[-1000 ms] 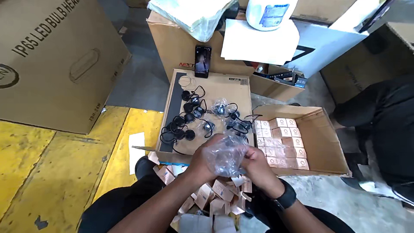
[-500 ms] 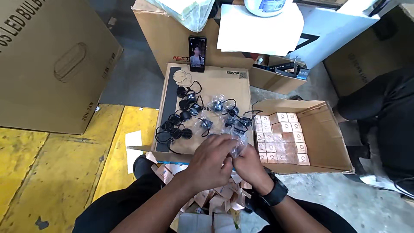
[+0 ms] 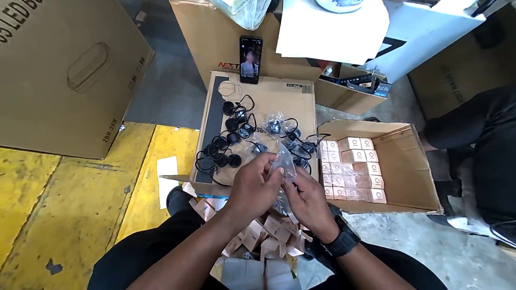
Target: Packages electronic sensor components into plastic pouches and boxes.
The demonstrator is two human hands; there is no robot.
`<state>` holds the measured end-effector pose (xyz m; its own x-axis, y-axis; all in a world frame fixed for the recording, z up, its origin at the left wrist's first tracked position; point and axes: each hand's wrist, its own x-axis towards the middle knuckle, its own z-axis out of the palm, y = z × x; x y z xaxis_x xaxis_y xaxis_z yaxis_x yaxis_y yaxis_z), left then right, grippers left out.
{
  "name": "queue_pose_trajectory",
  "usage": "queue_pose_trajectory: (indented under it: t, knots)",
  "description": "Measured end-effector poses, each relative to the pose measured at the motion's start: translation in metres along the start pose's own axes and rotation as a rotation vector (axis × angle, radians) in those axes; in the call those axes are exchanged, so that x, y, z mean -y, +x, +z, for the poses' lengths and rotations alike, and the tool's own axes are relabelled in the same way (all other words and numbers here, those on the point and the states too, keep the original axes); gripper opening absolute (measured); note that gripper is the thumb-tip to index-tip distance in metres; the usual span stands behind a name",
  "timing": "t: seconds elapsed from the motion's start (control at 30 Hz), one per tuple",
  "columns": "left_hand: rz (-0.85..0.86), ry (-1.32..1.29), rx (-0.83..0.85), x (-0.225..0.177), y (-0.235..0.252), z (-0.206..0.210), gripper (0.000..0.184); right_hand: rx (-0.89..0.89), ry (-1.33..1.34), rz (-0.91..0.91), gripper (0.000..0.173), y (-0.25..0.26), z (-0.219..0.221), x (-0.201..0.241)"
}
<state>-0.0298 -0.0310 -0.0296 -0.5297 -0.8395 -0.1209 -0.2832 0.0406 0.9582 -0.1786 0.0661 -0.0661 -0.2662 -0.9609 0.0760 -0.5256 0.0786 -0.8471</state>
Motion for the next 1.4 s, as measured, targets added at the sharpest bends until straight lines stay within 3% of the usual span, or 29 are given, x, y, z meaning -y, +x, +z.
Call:
queue_pose_trajectory:
  t: [0.2, 0.3, 0.43, 0.57, 0.67, 0.87, 0.97, 1.1, 1.17, 1.3, 1.4]
  knots:
    - [0.143, -0.215, -0.122, -0.005, 0.004, -0.004, 0.025, 0.002, 0.500, 0.323, 0.025, 0.009, -0.007, 0.007]
    - [0.084, -0.053, -0.123, -0.004, 0.005, -0.006, 0.039, 0.051, 0.636, 0.429, 0.029, 0.013, -0.011, 0.006]
    - [-0.034, 0.090, 0.021, -0.004, 0.006, -0.006, 0.051, 0.138, 0.698, 0.530, 0.029, 0.013, -0.011, 0.009]
    - [0.000, 0.128, 0.050, 0.001, 0.005, -0.006, 0.021, 0.277, 0.717, 0.566, 0.028, 0.012, -0.014, 0.010]
    - [0.086, 0.124, -0.033, 0.003, 0.006, -0.008, 0.015, 0.326, 0.729, 0.556, 0.033, 0.011, -0.014, 0.009]
    - [0.211, 0.318, -0.221, 0.003, 0.010, -0.013, 0.015, 0.268, 0.635, 0.368, 0.024, 0.009, -0.014, 0.007]
    - [0.307, 0.472, -0.238, 0.005, 0.011, -0.016, 0.016, 0.258, 0.496, 0.294, 0.040, 0.006, -0.013, 0.010]
    - [0.325, 0.626, -0.210, 0.004, 0.009, -0.015, 0.014, 0.168, 0.069, 0.265, 0.066, -0.001, -0.007, 0.013]
    - [0.304, 0.680, -0.164, 0.004, 0.007, -0.013, 0.015, 0.125, -0.067, 0.258, 0.062, -0.002, -0.005, 0.012]
    - [0.359, 0.721, -0.105, 0.008, 0.007, -0.009, 0.021, 0.097, -0.081, 0.277, 0.039, 0.001, -0.007, 0.008]
    - [0.404, 0.729, -0.088, 0.011, 0.007, -0.007, 0.023, 0.088, -0.094, 0.274, 0.031, 0.002, -0.008, 0.006]
